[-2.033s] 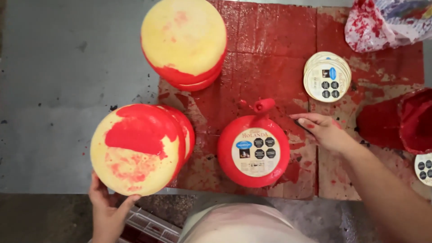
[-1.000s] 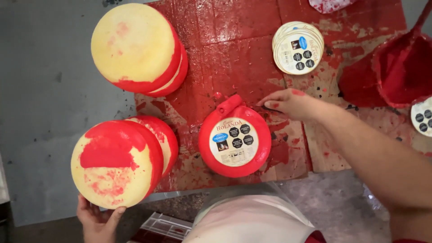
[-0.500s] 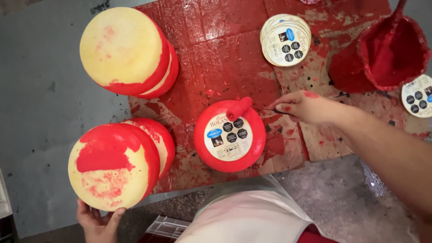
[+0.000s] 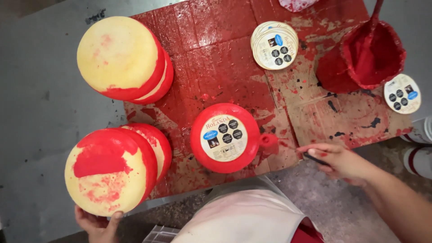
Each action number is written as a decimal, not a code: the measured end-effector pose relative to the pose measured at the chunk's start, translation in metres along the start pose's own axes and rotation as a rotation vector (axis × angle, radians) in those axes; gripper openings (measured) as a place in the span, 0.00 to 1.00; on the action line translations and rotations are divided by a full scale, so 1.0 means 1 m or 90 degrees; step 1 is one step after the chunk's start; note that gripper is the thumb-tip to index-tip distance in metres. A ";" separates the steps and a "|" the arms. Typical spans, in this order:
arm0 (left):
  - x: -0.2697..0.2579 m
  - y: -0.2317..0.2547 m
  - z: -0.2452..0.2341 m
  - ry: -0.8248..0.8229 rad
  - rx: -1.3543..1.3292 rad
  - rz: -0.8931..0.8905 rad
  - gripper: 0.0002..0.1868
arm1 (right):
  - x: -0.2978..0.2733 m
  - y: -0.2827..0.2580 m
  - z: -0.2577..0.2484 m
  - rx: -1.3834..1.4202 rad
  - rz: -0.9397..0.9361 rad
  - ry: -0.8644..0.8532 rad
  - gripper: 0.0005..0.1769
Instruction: Painting cheese wheels with red coating using a roller, applying labels, and placing them into a plastic crate.
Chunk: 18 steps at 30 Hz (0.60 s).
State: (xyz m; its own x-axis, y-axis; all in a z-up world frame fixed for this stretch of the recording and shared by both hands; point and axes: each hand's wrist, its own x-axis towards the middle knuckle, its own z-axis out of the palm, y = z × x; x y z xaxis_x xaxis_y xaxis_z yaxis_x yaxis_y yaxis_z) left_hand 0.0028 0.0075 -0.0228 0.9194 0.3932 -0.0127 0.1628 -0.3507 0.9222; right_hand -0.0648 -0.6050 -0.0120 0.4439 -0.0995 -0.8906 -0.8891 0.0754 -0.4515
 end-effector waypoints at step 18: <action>0.010 -0.101 0.008 0.027 -0.312 0.082 0.55 | 0.126 0.035 -0.094 -0.118 -0.540 0.741 0.22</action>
State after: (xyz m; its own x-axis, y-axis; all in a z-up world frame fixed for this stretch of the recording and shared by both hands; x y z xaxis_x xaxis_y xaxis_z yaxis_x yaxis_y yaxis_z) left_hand -0.0016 0.0403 -0.1196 0.9041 0.4102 0.1195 -0.1479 0.0381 0.9883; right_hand -0.0505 -0.7081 -0.1349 0.5730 -0.7880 0.2251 -0.4519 -0.5330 -0.7153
